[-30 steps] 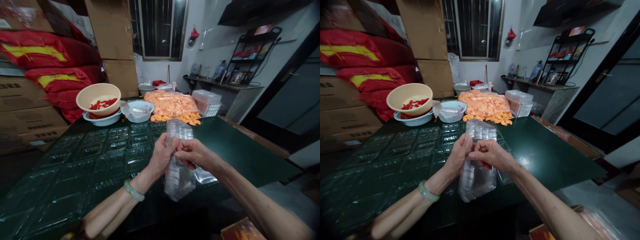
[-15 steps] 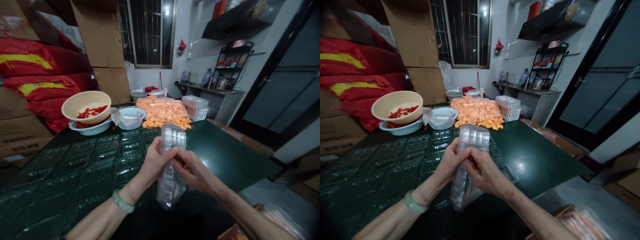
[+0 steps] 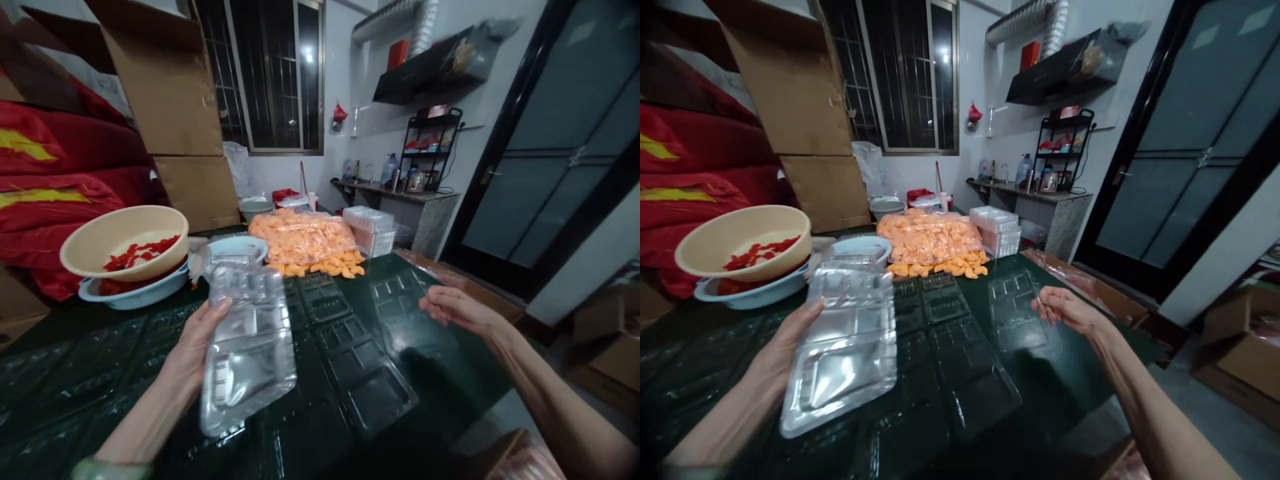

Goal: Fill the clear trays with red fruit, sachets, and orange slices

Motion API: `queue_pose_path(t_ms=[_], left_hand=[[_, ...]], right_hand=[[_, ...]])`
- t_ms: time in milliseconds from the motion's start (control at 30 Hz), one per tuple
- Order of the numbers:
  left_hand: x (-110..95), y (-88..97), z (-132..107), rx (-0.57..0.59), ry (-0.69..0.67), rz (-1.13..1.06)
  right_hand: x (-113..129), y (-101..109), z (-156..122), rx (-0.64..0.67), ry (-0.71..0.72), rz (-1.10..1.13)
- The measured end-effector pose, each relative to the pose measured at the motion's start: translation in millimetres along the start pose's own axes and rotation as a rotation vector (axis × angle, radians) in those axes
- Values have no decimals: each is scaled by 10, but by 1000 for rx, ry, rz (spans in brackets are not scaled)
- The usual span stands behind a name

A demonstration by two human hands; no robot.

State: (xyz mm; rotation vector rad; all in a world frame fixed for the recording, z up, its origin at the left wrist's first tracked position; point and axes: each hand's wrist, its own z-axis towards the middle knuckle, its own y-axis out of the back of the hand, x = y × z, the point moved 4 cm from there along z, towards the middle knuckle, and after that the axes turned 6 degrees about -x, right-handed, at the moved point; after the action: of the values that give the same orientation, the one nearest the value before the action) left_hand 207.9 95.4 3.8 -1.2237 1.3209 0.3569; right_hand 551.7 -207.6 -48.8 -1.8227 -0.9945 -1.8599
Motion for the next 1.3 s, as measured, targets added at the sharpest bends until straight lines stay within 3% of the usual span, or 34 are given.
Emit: queue_pose_path(t_ms=[100, 167, 333, 433, 567, 667, 767, 1000, 1300], left_hand=[[-7, 28, 51, -48, 31, 25], [19, 10, 72, -55, 50, 52], [121, -82, 120, -62, 53, 85], [197, -157, 132, -64, 88, 99], [279, -255, 124, -52, 108, 101], [323, -289, 110, -17, 126, 84], [324, -258, 93, -34, 124, 78], [295, -168, 59, -68, 112, 66], [223, -32, 13, -187, 56, 58]], right_hand=[[-477, 98, 337, -99, -148, -133], [-611, 112, 536, -165, -202, -214], [-457, 113, 766, -404, -178, -452], [-259, -137, 642, -503, -8, -596], [-208, -772, 422, -332, 221, -777], [-314, -1040, 333, -175, 324, -1006], [-433, -1004, 287, -133, 355, -1045], [-493, -968, 199, -55, 490, -844], [-575, -863, 367, -104, 456, -767]])
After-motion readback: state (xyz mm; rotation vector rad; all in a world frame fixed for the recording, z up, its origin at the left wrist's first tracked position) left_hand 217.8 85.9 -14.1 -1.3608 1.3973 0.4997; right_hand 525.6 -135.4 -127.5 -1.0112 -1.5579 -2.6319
